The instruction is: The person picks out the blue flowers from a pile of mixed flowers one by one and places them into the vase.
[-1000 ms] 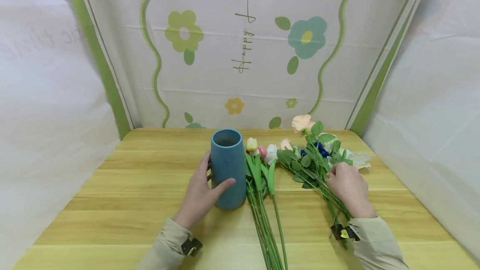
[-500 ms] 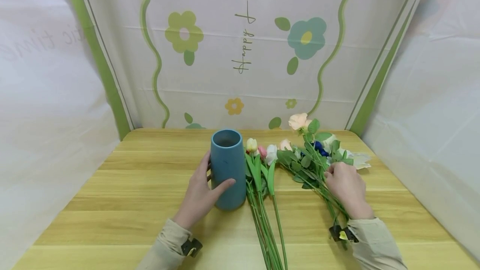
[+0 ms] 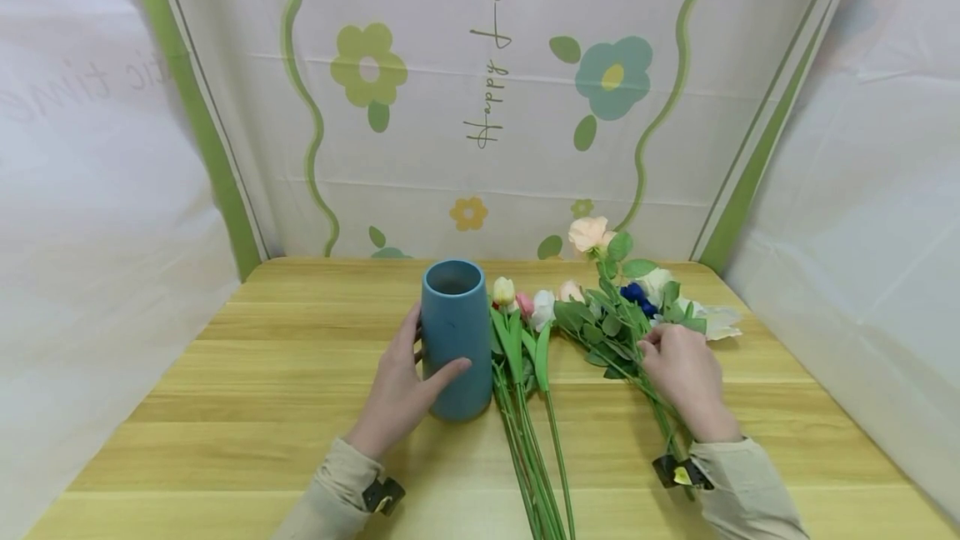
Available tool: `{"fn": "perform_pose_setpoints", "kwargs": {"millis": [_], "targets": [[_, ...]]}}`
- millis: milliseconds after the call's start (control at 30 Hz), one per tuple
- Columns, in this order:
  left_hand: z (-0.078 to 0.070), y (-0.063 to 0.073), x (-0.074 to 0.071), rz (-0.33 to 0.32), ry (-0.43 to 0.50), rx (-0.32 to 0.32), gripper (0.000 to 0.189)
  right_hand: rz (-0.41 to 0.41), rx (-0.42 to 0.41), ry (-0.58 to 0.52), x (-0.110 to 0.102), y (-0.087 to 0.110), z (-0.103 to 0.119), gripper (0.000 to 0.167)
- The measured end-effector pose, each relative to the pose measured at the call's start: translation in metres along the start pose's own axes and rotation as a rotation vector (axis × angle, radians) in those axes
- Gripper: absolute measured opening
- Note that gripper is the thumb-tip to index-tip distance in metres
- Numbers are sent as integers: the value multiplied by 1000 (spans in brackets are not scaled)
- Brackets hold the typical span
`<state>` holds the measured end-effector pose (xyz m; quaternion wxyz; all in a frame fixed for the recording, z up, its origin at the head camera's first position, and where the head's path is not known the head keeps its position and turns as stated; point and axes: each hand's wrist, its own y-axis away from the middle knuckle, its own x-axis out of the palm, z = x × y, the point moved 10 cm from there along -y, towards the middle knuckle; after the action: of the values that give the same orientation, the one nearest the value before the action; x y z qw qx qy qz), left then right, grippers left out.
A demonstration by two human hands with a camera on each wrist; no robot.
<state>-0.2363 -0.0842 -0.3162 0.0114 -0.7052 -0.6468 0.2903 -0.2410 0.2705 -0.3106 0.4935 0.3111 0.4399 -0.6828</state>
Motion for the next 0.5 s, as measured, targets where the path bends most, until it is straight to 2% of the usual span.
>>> {"fn": "perform_pose_setpoints", "kwargs": {"millis": [500], "targets": [[-1, 0, 1, 4, 8, -6, 96, 1, -3, -46, 1, 2, 9, 14]]}}
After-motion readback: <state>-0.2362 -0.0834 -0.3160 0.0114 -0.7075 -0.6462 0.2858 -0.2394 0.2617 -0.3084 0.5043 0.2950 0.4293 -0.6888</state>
